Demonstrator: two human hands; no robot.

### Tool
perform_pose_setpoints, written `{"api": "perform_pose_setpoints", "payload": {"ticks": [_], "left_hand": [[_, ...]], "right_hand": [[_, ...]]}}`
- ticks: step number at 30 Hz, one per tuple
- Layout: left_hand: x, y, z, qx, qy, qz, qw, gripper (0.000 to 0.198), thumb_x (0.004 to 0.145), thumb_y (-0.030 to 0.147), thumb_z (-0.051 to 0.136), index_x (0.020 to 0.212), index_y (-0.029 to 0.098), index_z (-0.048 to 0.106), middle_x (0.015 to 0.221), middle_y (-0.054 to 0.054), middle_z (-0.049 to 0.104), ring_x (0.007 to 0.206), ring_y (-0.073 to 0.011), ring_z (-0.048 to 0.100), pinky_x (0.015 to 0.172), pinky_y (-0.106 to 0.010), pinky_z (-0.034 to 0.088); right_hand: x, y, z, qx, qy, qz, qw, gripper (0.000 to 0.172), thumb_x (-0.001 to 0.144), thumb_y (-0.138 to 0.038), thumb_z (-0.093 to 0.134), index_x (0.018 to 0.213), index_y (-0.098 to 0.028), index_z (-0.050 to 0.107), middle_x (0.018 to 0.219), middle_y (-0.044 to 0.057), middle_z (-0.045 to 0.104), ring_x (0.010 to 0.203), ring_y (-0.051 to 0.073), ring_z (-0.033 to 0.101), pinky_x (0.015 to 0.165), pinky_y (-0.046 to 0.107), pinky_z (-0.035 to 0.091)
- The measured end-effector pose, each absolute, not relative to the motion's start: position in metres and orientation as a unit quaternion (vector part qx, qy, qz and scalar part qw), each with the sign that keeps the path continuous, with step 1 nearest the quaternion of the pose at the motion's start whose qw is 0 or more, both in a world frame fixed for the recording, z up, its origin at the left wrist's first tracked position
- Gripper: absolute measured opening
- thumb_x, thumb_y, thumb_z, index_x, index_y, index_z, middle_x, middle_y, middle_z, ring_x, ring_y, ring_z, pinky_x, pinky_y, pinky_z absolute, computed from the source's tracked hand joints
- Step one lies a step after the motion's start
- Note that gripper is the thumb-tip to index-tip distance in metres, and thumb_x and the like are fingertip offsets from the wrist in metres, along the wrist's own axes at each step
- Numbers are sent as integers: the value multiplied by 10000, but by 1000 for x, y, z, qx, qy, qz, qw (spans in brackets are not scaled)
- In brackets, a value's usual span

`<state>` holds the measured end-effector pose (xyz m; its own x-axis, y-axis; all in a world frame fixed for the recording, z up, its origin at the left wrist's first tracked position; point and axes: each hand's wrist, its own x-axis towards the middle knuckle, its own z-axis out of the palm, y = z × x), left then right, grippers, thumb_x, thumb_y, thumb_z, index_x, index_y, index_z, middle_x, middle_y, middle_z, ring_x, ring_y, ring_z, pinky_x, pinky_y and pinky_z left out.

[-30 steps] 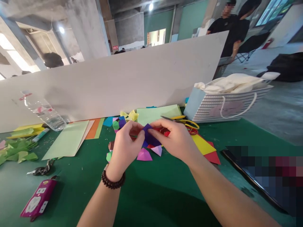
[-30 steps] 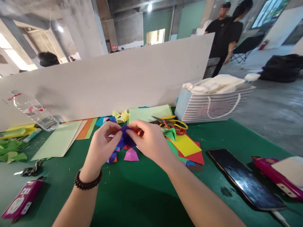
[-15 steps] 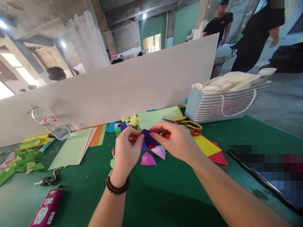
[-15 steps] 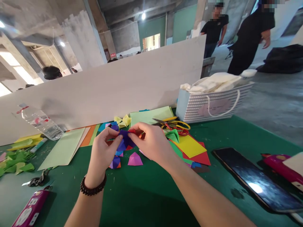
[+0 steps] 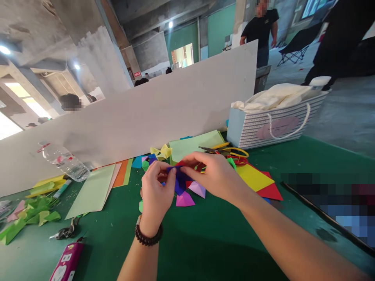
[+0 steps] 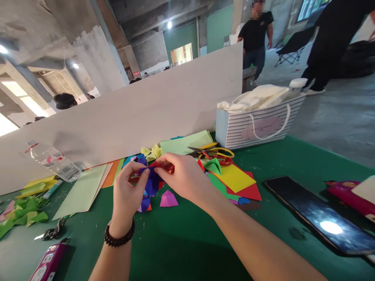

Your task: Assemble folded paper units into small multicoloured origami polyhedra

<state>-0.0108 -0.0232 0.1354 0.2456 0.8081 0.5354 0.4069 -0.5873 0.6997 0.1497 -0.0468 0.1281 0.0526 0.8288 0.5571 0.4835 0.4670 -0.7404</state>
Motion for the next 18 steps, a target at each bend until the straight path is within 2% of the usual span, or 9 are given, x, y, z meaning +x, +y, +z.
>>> {"api": "perform_pose_setpoints", "payload": {"ticks": [6, 13, 18], "left_hand": [[-10, -23, 134, 750, 410, 427, 293, 124, 851, 249, 555, 921, 192, 640, 833, -33, 666, 712, -127, 635, 558, -204, 531], [-13, -25, 135, 727, 413, 447, 317, 124, 837, 282, 597, 891, 198, 670, 817, -23, 682, 714, -129, 647, 575, -210, 542], [-16, -27, 137, 726, 399, 456, 325, 131, 836, 278, 604, 878, 197, 699, 789, -25, 705, 718, -139, 660, 612, -231, 555]], "right_hand": [[153, -48, 128, -473, -684, 162, 531, 69, 839, -222, 586, 822, -216, 653, 737, -5, 726, 654, 144, 672, 545, 234, 502], [147, -51, 132, -442, -682, 178, 554, 87, 835, -164, 571, 860, -213, 638, 710, -19, 685, 643, 116, 629, 562, 211, 498], [147, -53, 133, -415, -694, 176, 561, 84, 849, -176, 562, 814, -215, 628, 739, -10, 679, 659, 116, 618, 560, 214, 488]]}}
